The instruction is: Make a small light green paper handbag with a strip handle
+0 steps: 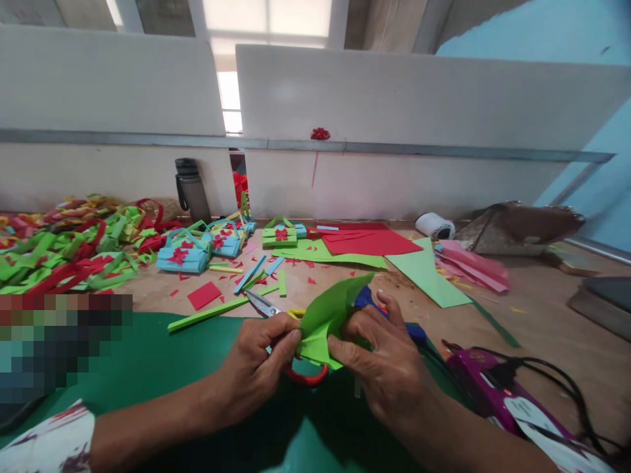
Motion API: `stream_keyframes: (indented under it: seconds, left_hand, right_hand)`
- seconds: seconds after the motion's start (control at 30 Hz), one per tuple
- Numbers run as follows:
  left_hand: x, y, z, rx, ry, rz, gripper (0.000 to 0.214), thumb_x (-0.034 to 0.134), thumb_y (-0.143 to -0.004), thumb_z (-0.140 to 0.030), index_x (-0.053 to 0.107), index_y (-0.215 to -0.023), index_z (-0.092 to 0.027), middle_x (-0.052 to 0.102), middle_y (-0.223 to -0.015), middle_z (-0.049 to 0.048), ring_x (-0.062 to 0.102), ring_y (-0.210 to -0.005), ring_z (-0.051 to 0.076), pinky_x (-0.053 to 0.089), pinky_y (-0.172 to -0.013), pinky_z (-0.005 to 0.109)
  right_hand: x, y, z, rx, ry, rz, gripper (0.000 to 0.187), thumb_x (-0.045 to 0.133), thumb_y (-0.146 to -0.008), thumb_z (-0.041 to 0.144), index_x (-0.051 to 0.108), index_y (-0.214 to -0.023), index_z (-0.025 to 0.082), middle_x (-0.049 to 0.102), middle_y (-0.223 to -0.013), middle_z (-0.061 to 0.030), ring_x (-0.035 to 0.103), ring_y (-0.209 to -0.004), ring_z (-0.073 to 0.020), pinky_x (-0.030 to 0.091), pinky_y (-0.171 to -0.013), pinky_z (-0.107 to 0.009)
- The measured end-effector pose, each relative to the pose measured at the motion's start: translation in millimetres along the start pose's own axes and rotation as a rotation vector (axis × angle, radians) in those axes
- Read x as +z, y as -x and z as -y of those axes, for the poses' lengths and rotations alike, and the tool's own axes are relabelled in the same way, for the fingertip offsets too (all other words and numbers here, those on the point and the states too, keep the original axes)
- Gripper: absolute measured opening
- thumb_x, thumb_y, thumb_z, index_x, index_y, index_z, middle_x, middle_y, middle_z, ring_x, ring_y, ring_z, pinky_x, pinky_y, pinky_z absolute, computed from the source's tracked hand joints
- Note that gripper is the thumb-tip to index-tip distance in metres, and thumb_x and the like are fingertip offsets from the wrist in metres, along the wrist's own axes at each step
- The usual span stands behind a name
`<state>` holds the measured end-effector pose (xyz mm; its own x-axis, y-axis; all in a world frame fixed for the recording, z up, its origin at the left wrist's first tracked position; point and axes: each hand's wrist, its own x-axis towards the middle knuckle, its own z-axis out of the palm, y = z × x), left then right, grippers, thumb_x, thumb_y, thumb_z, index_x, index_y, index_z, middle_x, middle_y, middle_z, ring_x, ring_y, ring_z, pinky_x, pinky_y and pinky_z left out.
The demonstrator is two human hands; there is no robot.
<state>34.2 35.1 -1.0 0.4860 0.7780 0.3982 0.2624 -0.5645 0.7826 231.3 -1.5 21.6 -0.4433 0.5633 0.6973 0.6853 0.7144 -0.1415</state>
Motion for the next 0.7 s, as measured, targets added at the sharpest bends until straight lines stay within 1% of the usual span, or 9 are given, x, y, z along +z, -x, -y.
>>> stream_keyframes:
  seconds: [0.07,0.17,0.23,0.3,0.37,0.47,0.57,0.63,0.7]
  left_hand:
    - [-0.6,-0.2,1.7,0.005,0.056,0.035,0.025,0.041,-0.09,-0.027,0.059,-0.078,-0.014,0.057,-0.059,-0.0008,0.051,-0.053,0.01,0.04,-0.054,0.02]
    - [-1.8,-2.4,2.7,0.047,0.074,0.045,0.02,0.052,-0.085,-0.029,0.062,-0.086,-0.012,0.063,-0.064,0.0019,0.055,-0.055,0.012,0.042,-0.055,0.021]
    - [-2.8,-4.3,2.7,0.096,0.025,0.029,0.018,0.055,-0.084,-0.027,0.064,-0.085,-0.012,0.064,-0.067,0.0036,0.056,-0.058,0.013,0.042,-0.057,0.021]
    - [-3.5,-5.8,2.5,0.163,-0.026,0.039,0.016,0.053,-0.085,-0.023,0.065,-0.082,-0.012,0.063,-0.067,0.004,0.055,-0.061,0.013,0.042,-0.059,0.021]
    - [-3.5,-6.6,2.8,0.222,-0.054,0.047,0.016,0.051,-0.086,-0.02,0.063,-0.078,-0.013,0.059,-0.065,0.003,0.052,-0.06,0.012,0.04,-0.059,0.021]
    - [-2.6,-6.5,3.6,0.263,-0.074,0.024,0.019,0.048,-0.087,-0.017,0.058,-0.071,-0.015,0.055,-0.061,0.0015,0.049,-0.057,0.011,0.038,-0.057,0.02]
    - [-2.6,-5.8,3.6,0.232,-0.05,0.048,0.02,0.046,-0.087,-0.017,0.058,-0.071,-0.015,0.056,-0.062,0.0016,0.049,-0.057,0.011,0.038,-0.057,0.02]
    - [-3.6,-5.8,2.3,0.174,-0.011,0.059,0.015,0.048,-0.087,-0.018,0.062,-0.082,-0.014,0.061,-0.068,0.0023,0.052,-0.061,0.012,0.04,-0.06,0.021]
    - [-5.1,-6.6,0.0,0.123,0.035,0.038,0.015,0.053,-0.084,-0.018,0.063,-0.095,-0.015,0.064,-0.076,0.0025,0.055,-0.066,0.012,0.041,-0.064,0.021]
  right_hand:
    - [0.6,-0.2,-0.9,-0.003,0.009,0.015,0.031,0.043,-0.084,0.005,0.063,-0.096,0.025,0.062,-0.084,-0.0021,0.055,-0.077,-0.0153,0.021,-0.096,-0.049]
    - [2.1,-0.8,-1.0,-0.008,0.035,0.031,0.029,0.042,-0.085,0.006,0.064,-0.09,0.024,0.064,-0.092,-0.0035,0.056,-0.088,-0.0185,0.019,-0.096,-0.049]
    - [2.6,-1.2,-0.5,-0.006,0.052,0.016,0.026,0.041,-0.085,0.007,0.063,-0.081,0.022,0.064,-0.091,-0.004,0.055,-0.09,-0.0196,0.021,-0.095,-0.048]
    - [2.5,-1.5,0.0,0.004,0.058,-0.003,0.025,0.042,-0.085,0.008,0.062,-0.077,0.02,0.064,-0.082,-0.0036,0.054,-0.083,-0.0186,0.022,-0.094,-0.048]
    - [1.9,-1.6,0.1,0.01,0.056,-0.013,0.022,0.043,-0.085,0.007,0.061,-0.082,0.019,0.063,-0.076,-0.0026,0.054,-0.079,-0.0179,0.022,-0.094,-0.048]
    - [1.7,-0.7,-0.1,0.005,0.037,-0.029,0.024,0.043,-0.085,0.006,0.059,-0.098,0.019,0.063,-0.076,-0.0012,0.053,-0.08,-0.0176,0.02,-0.096,-0.049]
    - [2.9,1.0,-0.2,0.011,0.018,-0.028,0.029,0.042,-0.084,0.005,0.058,-0.1,0.023,0.062,-0.078,0.0004,0.052,-0.08,-0.017,0.018,-0.096,-0.05]
    - [4.2,1.7,-0.3,0.014,0.026,-0.022,0.031,0.041,-0.083,0.004,0.059,-0.099,0.025,0.061,-0.077,0.001,0.052,-0.079,-0.0167,0.017,-0.096,-0.051]
    - [5.6,1.8,-0.6,0.008,0.039,-0.022,0.031,0.041,-0.083,0.005,0.059,-0.098,0.024,0.059,-0.074,0.0009,0.051,-0.077,-0.0168,0.017,-0.096,-0.051]
